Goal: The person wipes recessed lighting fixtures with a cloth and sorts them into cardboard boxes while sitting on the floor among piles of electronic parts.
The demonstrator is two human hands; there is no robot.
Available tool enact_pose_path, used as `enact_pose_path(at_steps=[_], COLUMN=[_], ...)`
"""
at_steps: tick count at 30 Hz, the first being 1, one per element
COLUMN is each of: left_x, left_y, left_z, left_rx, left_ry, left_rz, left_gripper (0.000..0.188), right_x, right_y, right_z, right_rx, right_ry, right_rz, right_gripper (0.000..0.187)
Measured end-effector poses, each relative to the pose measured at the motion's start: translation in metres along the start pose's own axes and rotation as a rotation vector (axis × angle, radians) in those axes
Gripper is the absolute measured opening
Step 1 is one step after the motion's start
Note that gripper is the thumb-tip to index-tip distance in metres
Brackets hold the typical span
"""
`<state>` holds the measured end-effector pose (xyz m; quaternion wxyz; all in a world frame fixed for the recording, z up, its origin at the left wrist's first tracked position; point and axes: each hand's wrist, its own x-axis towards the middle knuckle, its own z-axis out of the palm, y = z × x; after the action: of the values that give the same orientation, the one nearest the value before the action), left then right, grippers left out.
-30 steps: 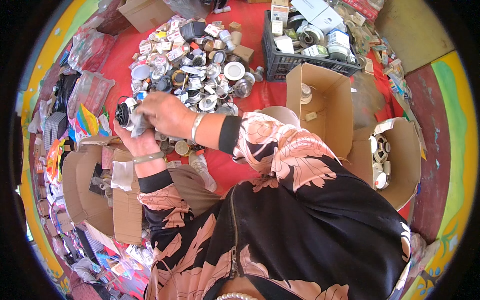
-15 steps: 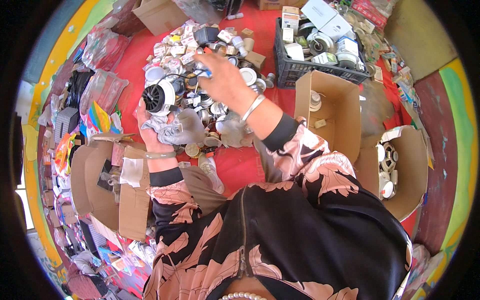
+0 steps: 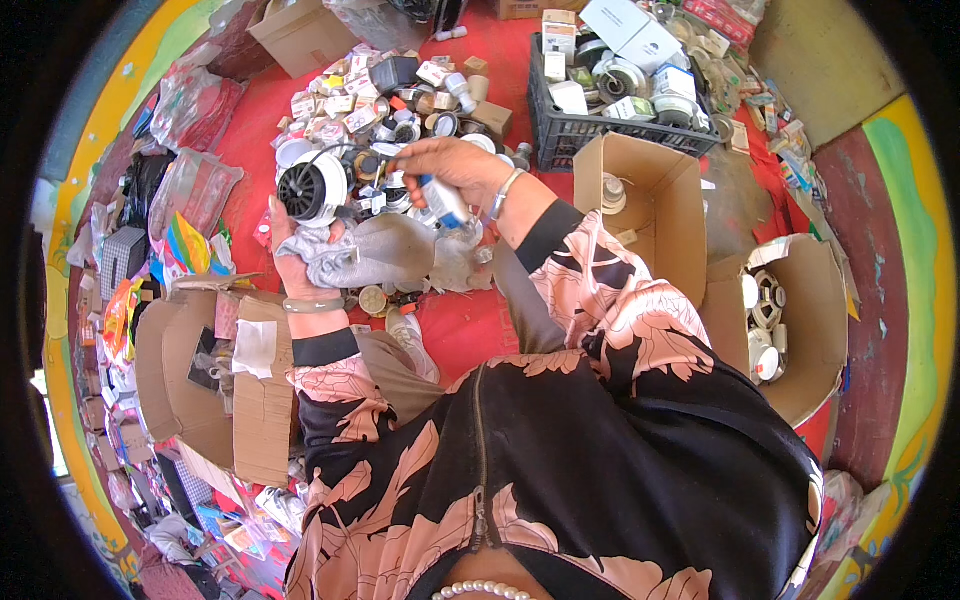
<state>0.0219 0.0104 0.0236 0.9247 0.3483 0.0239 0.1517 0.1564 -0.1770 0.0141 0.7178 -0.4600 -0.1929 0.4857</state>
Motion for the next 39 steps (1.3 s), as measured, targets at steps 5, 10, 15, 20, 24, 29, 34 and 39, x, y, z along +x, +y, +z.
enact_pose_path(at_steps=[5, 10, 15, 20, 24, 29, 34, 39], left_x=[0.006, 0.001, -0.004, -0.023, -0.05, -0.134, -0.223, -0.248], left_y=[-0.017, -0.033, -0.06, -0.045, -0.01, 0.071, 0.088, 0.029], left_z=[0.011, 0.031, 0.021, 0.03, 0.025, -0.022, -0.049, -0.026], left_rx=[0.295, 0.785, 1.633, 1.544, 0.868, 0.09, 0.211, 0.857], left_ry=[0.301, 0.298, 0.057, 0.03, 0.494, 0.615, 0.602, 0.745], left_rz=[0.186, 0.231, 0.765, 0.775, 0.375, 0.464, 0.532, 0.277], left_gripper=[0.025, 0.027, 0.047, 0.052, 0.018, 0.015, 0.015, 0.022], right_x=[0.001, 0.003, 0.006, 0.001, -0.007, -0.053, -0.137, -0.243], right_y=[0.004, 0.01, 0.019, 0.016, 0.017, 0.006, -0.002, -0.009], right_z=[0.019, 0.023, 0.013, 0.018, -0.003, 0.002, -0.1, -0.17], right_rx=[0.114, 0.143, 0.142, 0.136, 0.197, 0.234, 0.251, 0.14], right_ry=[0.136, 0.019, 0.214, 0.068, 0.118, 0.323, 0.48, 0.792], right_rz=[-0.038, -0.054, -0.08, -0.232, -0.148, -0.282, -0.366, -0.384], right_gripper=[0.032, 0.046, 0.059, 0.045, 0.039, 0.039, 0.04, 0.034])
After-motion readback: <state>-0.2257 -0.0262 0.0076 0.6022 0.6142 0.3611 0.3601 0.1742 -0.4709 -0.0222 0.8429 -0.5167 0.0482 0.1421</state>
